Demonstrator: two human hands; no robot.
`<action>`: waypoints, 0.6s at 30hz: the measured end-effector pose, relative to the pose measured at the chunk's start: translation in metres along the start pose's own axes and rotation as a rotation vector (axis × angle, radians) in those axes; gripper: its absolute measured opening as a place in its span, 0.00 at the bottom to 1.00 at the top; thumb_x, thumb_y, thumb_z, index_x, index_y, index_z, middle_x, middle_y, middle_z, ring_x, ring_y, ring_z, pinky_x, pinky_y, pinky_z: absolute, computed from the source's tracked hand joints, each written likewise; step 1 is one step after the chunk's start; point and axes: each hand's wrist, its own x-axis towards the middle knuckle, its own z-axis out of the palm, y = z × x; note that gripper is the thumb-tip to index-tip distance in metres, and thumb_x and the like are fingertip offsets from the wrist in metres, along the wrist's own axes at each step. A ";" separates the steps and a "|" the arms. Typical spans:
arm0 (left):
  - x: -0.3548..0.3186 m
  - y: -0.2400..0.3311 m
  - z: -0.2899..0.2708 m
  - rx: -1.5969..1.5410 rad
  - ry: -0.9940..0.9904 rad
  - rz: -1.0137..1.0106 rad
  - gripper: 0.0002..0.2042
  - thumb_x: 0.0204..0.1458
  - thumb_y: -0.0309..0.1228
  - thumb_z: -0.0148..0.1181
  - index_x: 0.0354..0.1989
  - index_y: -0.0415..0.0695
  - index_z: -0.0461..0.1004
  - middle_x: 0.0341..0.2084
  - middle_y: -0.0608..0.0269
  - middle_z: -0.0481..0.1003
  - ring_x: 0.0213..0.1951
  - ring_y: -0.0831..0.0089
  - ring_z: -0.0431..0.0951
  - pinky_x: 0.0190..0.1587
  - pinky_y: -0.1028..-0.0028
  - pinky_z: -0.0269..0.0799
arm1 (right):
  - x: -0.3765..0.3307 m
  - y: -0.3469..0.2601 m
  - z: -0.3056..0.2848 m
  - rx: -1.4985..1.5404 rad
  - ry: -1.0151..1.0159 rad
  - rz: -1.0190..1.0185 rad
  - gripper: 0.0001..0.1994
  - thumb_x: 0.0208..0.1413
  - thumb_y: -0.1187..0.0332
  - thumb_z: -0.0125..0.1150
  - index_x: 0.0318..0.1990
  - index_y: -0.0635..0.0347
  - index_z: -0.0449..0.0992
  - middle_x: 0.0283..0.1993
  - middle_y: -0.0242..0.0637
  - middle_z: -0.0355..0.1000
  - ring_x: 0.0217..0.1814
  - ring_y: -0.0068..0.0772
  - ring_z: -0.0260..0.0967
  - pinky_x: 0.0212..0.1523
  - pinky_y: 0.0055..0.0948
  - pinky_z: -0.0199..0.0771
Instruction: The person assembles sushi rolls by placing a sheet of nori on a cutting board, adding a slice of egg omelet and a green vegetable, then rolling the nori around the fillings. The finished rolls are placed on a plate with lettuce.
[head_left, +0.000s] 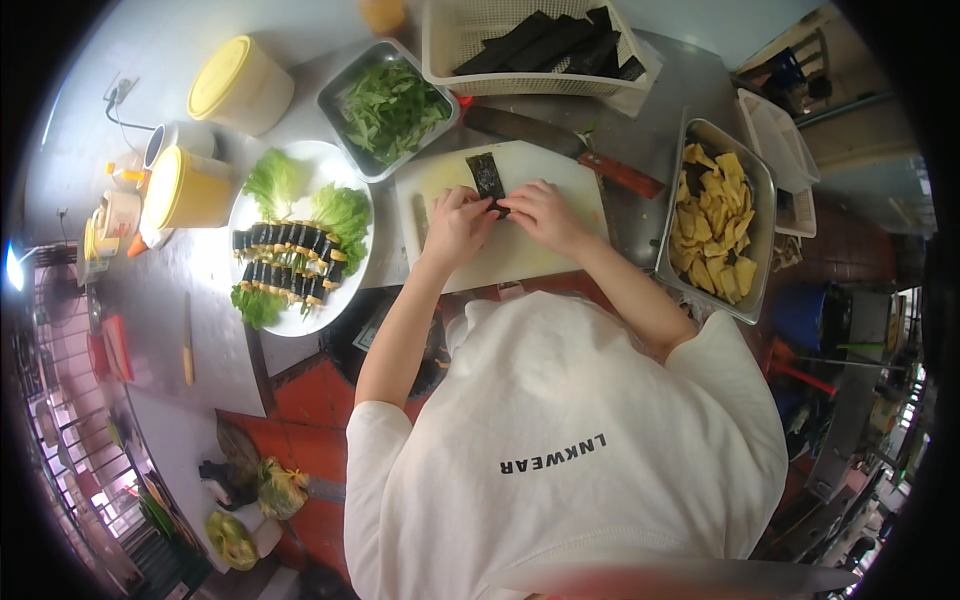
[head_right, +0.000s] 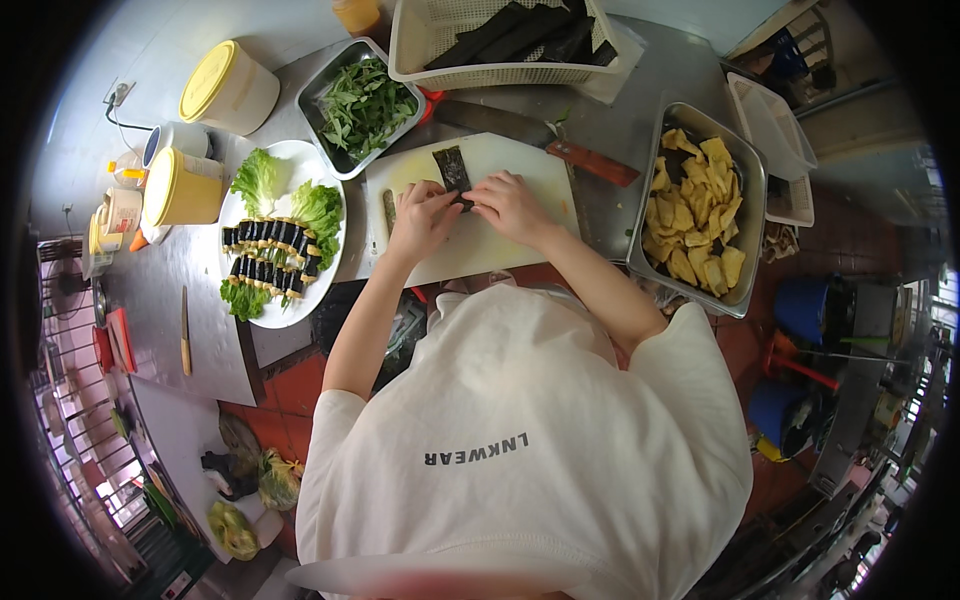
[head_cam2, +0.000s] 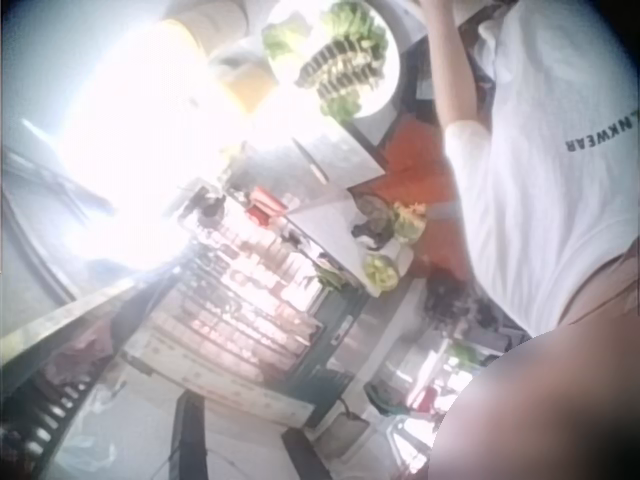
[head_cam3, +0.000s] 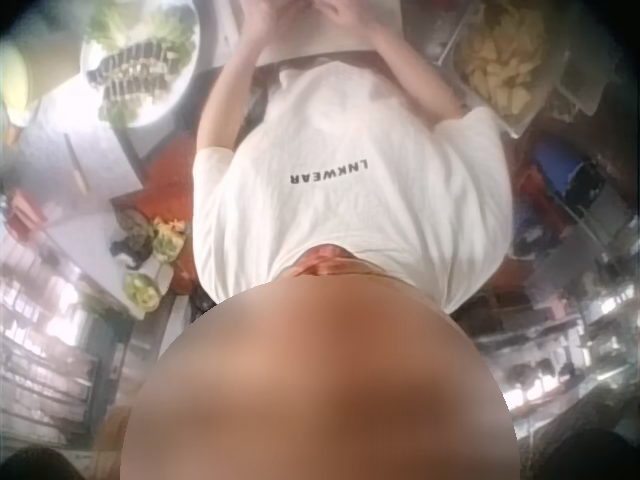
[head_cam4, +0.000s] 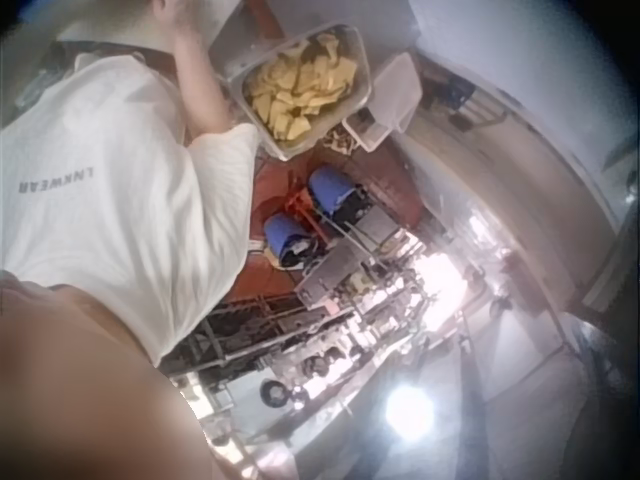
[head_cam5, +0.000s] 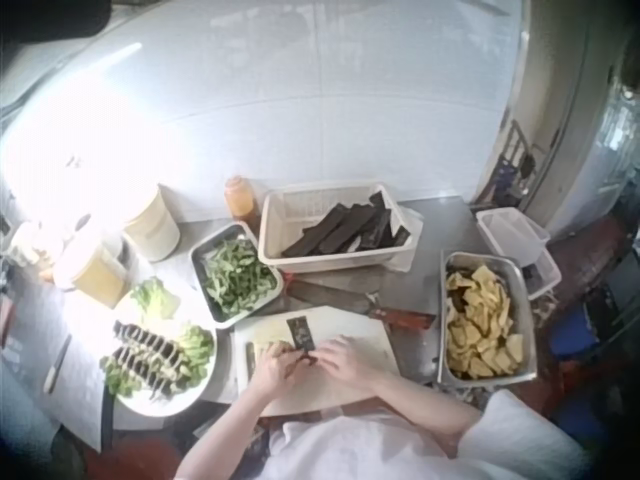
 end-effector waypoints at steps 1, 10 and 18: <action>-0.001 -0.001 0.001 -0.016 0.048 0.072 0.13 0.42 0.24 0.65 0.40 0.42 0.79 0.38 0.59 0.74 0.40 0.59 0.73 0.43 0.64 0.68 | 0.002 0.000 -0.001 -0.013 0.000 -0.003 0.12 0.48 0.71 0.63 0.42 0.56 0.79 0.43 0.33 0.71 0.48 0.36 0.64 0.50 0.36 0.62; -0.006 -0.007 0.008 -0.069 0.056 0.060 0.12 0.43 0.24 0.64 0.39 0.39 0.78 0.38 0.56 0.74 0.40 0.57 0.73 0.44 0.63 0.68 | 0.011 -0.004 -0.004 0.009 0.034 -0.007 0.14 0.48 0.69 0.64 0.44 0.53 0.79 0.41 0.31 0.71 0.49 0.38 0.64 0.50 0.37 0.62; 0.007 -0.008 0.004 0.013 0.065 -0.018 0.12 0.45 0.26 0.64 0.39 0.40 0.78 0.38 0.57 0.74 0.41 0.57 0.72 0.45 0.63 0.67 | 0.023 0.015 -0.003 0.000 -0.048 -0.050 0.11 0.48 0.66 0.64 0.41 0.53 0.80 0.41 0.30 0.71 0.49 0.37 0.64 0.50 0.37 0.62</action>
